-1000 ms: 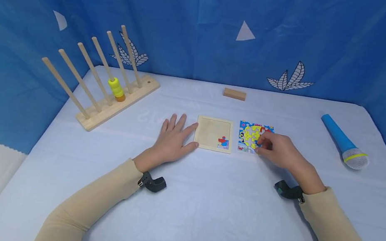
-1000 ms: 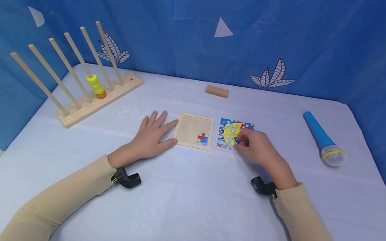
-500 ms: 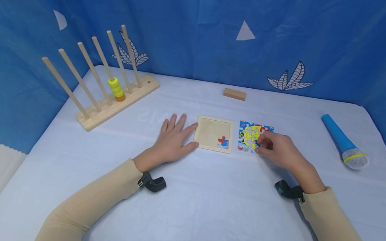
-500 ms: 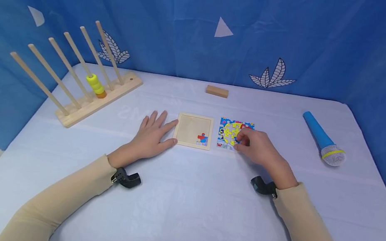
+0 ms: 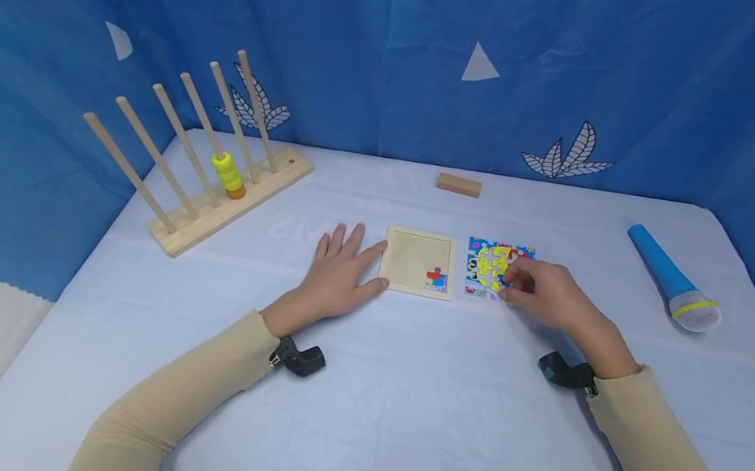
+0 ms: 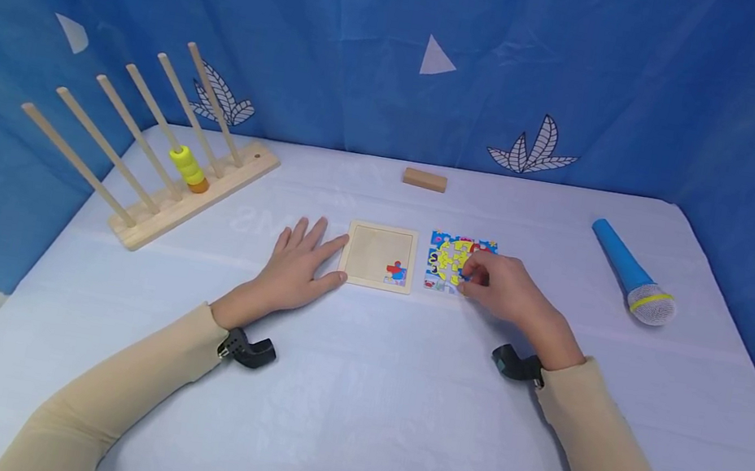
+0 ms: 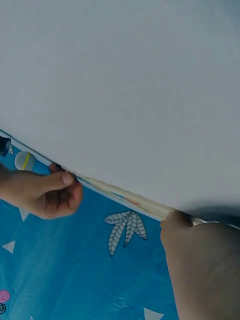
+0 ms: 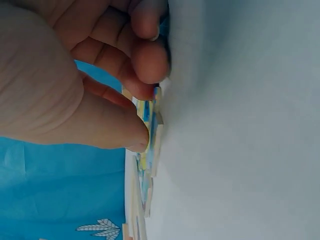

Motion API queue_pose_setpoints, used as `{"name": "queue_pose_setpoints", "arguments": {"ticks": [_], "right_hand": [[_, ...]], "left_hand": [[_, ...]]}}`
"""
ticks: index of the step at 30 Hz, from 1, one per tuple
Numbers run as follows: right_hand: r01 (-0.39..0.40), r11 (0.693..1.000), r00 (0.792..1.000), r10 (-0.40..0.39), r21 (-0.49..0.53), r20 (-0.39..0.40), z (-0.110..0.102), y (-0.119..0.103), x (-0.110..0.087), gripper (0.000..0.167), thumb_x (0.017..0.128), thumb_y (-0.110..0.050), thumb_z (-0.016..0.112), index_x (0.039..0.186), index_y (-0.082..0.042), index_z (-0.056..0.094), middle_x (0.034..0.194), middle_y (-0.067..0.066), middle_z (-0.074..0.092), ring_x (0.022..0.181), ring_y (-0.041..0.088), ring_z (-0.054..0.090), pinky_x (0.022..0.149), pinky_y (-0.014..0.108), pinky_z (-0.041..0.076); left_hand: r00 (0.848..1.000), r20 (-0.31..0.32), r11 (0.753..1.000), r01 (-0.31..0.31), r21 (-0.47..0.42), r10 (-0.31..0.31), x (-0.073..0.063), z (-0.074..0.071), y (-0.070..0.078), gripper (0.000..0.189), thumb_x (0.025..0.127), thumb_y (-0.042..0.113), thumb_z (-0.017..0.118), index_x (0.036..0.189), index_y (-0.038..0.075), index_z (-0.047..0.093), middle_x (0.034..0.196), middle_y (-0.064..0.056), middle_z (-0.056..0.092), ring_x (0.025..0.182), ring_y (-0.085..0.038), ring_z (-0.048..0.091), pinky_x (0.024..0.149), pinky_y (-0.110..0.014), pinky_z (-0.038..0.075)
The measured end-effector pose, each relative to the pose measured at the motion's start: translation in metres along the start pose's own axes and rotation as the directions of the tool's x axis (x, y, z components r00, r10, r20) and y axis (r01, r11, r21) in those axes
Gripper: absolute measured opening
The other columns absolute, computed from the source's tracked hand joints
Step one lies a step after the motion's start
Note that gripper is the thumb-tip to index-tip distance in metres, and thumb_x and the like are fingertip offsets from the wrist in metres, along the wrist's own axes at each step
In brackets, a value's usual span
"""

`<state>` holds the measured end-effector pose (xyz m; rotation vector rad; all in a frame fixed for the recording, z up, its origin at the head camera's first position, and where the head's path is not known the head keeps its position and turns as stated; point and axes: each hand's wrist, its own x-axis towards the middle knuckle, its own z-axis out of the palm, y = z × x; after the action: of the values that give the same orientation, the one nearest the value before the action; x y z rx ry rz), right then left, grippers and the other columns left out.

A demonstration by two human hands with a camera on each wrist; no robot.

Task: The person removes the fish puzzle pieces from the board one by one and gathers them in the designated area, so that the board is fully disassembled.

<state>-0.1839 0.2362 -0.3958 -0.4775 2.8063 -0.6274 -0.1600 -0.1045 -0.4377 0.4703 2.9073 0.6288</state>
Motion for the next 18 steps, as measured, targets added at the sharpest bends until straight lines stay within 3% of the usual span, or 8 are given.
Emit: {"name": "queue_pose_setpoints", "arguments": {"ticks": [10,18], "right_hand": [[0.070,0.997,0.996,-0.069,0.014,-0.054,-0.008,-0.013,0.000,0.020,0.090,-0.011,0.074,0.109,-0.003,0.070,0.082,0.007,0.061,0.077,0.021,0.051,0.065,0.027,0.042],[0.158,0.987,0.987,-0.158,0.019,0.033,0.003,-0.044,0.020,0.031,0.091,-0.012,0.074,0.121,-0.004,0.072,0.091,0.007,0.070,0.074,0.018,0.057,0.068,0.030,0.047]], "left_hand": [[1.000,-0.007,1.000,-0.004,0.001,0.004,0.001,-0.001,0.002,0.068,0.100,0.050,0.053,0.159,0.020,0.039,0.170,-0.023,0.014,0.158,-0.049,0.000,0.124,-0.067,0.003],[1.000,-0.004,1.000,-0.004,-0.002,0.004,-0.001,-0.001,0.002,0.068,0.100,0.050,0.054,0.159,0.019,0.039,0.170,-0.024,0.014,0.158,-0.049,0.000,0.124,-0.067,0.002]]}}
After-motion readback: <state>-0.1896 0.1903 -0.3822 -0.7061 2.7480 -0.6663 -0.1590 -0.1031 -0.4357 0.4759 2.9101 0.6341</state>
